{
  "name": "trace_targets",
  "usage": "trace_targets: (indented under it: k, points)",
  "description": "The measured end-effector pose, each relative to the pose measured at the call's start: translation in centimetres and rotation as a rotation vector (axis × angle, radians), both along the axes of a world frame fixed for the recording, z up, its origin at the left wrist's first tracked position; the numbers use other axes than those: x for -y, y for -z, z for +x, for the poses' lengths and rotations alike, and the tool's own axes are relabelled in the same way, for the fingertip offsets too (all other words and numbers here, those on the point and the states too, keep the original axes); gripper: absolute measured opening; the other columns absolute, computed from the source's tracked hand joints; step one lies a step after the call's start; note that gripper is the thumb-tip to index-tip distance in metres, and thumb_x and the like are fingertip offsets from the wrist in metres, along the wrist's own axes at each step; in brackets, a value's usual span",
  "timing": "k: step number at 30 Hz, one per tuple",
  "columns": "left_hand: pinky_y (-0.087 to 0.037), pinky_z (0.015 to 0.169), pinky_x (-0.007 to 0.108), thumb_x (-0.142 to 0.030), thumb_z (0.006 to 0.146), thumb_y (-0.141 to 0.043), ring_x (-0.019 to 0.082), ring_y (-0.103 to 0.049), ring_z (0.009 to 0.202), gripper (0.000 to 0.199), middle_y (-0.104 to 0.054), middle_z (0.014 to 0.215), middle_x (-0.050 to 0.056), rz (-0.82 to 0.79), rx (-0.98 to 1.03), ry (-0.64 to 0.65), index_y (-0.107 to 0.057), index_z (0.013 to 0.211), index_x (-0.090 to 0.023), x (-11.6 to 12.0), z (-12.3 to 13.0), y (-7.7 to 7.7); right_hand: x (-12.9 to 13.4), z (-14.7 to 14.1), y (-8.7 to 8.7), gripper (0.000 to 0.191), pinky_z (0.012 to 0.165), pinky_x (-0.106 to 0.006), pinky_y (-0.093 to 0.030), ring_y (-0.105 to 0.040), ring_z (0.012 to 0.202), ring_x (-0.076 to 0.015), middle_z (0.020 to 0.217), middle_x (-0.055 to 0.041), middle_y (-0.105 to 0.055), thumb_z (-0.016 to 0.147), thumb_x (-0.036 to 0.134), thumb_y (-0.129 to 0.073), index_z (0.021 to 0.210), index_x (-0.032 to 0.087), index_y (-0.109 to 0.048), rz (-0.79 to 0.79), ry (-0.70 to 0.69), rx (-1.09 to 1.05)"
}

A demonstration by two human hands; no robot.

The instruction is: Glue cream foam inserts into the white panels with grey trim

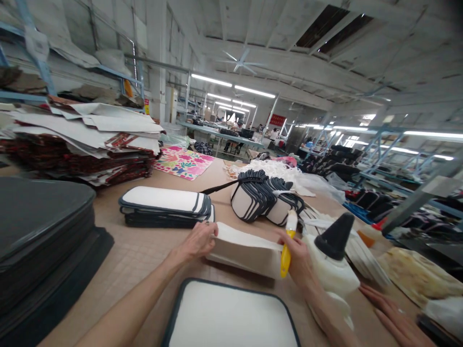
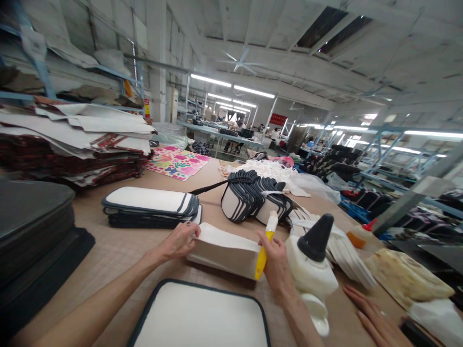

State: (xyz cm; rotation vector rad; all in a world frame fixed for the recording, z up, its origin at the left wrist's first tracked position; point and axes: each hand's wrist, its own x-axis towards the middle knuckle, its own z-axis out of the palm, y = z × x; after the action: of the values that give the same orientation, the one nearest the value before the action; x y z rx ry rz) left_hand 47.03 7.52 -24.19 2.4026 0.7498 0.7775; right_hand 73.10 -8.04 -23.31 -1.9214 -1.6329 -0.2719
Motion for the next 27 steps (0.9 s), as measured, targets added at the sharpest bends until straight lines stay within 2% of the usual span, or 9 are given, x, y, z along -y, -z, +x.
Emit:
trace_targets:
  k: [3, 6, 8, 10, 13, 15, 17, 21, 27]
  points:
    - [-0.044, 0.067, 0.027, -0.016, 0.068, -0.049, 0.015, -0.054, 0.071, 0.015, -0.056, 0.075, -0.001, -0.079, 0.157, -0.074, -0.050, 0.083, -0.017, -0.2, -2.0, -2.7, 1.8, -2.1, -4.6, 0.042, 0.067, -0.029, -0.048, -0.060, 0.071, -0.0167, 0.083, -0.0036, -0.063, 0.076, 0.028, -0.050, 0.117, 0.020, -0.053, 0.203, -0.015, -0.270]
    - [-0.046, 0.065, 0.027, -0.028, 0.074, -0.050, 0.014, -0.057, 0.071, 0.016, -0.057, 0.076, -0.001, -0.167, 0.273, -0.089, -0.047, 0.084, -0.016, 1.2, -4.7, -6.3, 4.4, -4.5, -8.5, 0.057, 0.066, -0.028, -0.050, -0.061, 0.072, -0.0161, 0.083, -0.0021, -0.063, 0.070, 0.038, -0.063, 0.122, 0.022, -0.048, 0.276, -0.080, -0.566]
    - [-0.046, 0.063, 0.026, -0.034, 0.071, -0.057, 0.014, -0.057, 0.069, 0.022, -0.057, 0.074, -0.001, -0.284, 0.382, -0.088, -0.050, 0.082, -0.016, 3.3, -6.5, -8.1, 6.1, -5.6, -9.1, 0.063, 0.067, -0.028, -0.050, -0.061, 0.074, -0.0165, 0.085, -0.0025, -0.063, 0.066, 0.040, -0.067, 0.123, 0.023, -0.046, 0.274, -0.075, -0.681]
    - [-0.045, 0.061, 0.025, -0.036, 0.067, -0.063, 0.014, -0.056, 0.068, 0.025, -0.057, 0.072, -0.001, -0.449, 0.436, -0.087, -0.053, 0.080, -0.016, 6.0, -8.1, -8.7, 8.0, -6.2, -7.9, 0.063, 0.065, -0.028, -0.050, -0.060, 0.071, -0.0159, 0.081, -0.0016, -0.062, 0.066, 0.041, -0.067, 0.123, 0.022, -0.047, 0.229, -0.023, -0.715]
    - [-0.043, 0.057, 0.024, -0.034, 0.063, -0.067, 0.014, -0.054, 0.066, 0.038, -0.056, 0.070, -0.002, -0.651, 0.402, -0.117, -0.054, 0.095, -0.017, 10.1, -9.6, -7.3, 10.8, -7.0, -4.3, 0.063, 0.057, -0.026, -0.047, -0.056, 0.060, -0.0139, 0.071, 0.0006, -0.059, 0.067, 0.045, -0.064, 0.122, 0.021, -0.047, 0.124, 0.092, -0.674]
    - [-0.041, 0.055, 0.023, -0.032, 0.062, -0.067, 0.012, -0.053, 0.062, 0.057, -0.054, 0.069, -0.004, -0.707, 0.403, -0.158, -0.045, 0.112, -0.019, 12.1, -10.1, -5.4, 12.4, -7.5, -1.8, 0.062, 0.056, -0.026, -0.047, -0.055, 0.059, -0.0145, 0.070, 0.0002, -0.059, 0.068, 0.047, -0.062, 0.122, 0.020, -0.047, 0.073, 0.166, -0.644]
    - [-0.041, 0.055, 0.022, -0.031, 0.063, -0.065, 0.011, -0.052, 0.060, 0.062, -0.053, 0.069, -0.006, -0.722, 0.410, -0.175, -0.038, 0.118, -0.020, 13.4, -10.2, -3.2, 13.6, -7.9, 0.1, 0.061, 0.057, -0.026, -0.047, -0.056, 0.061, -0.0156, 0.070, -0.0003, -0.059, 0.069, 0.048, -0.060, 0.122, 0.019, -0.048, 0.031, 0.210, -0.642]
    - [-0.043, 0.061, 0.025, -0.032, 0.066, -0.059, 0.014, -0.053, 0.066, 0.031, -0.055, 0.072, -0.001, -0.690, 0.307, -0.158, -0.055, 0.093, -0.017, 14.4, -10.1, 0.1, 14.5, -7.9, 2.3, 0.062, 0.061, -0.028, -0.047, -0.056, 0.062, -0.0166, 0.069, 0.0003, -0.058, 0.072, 0.050, -0.056, 0.123, 0.016, -0.046, -0.030, 0.218, -0.637]
    - [-0.044, 0.064, 0.027, -0.021, 0.065, -0.055, 0.017, -0.056, 0.069, 0.023, -0.061, 0.073, 0.003, -0.552, 0.110, -0.211, -0.065, 0.084, -0.014, 14.5, -9.6, 1.6, 14.2, -7.4, 4.1, 0.064, 0.063, -0.028, -0.046, -0.059, 0.065, -0.0179, 0.073, 0.0001, -0.061, 0.072, 0.055, -0.050, 0.125, 0.020, -0.045, -0.104, 0.275, -0.554]
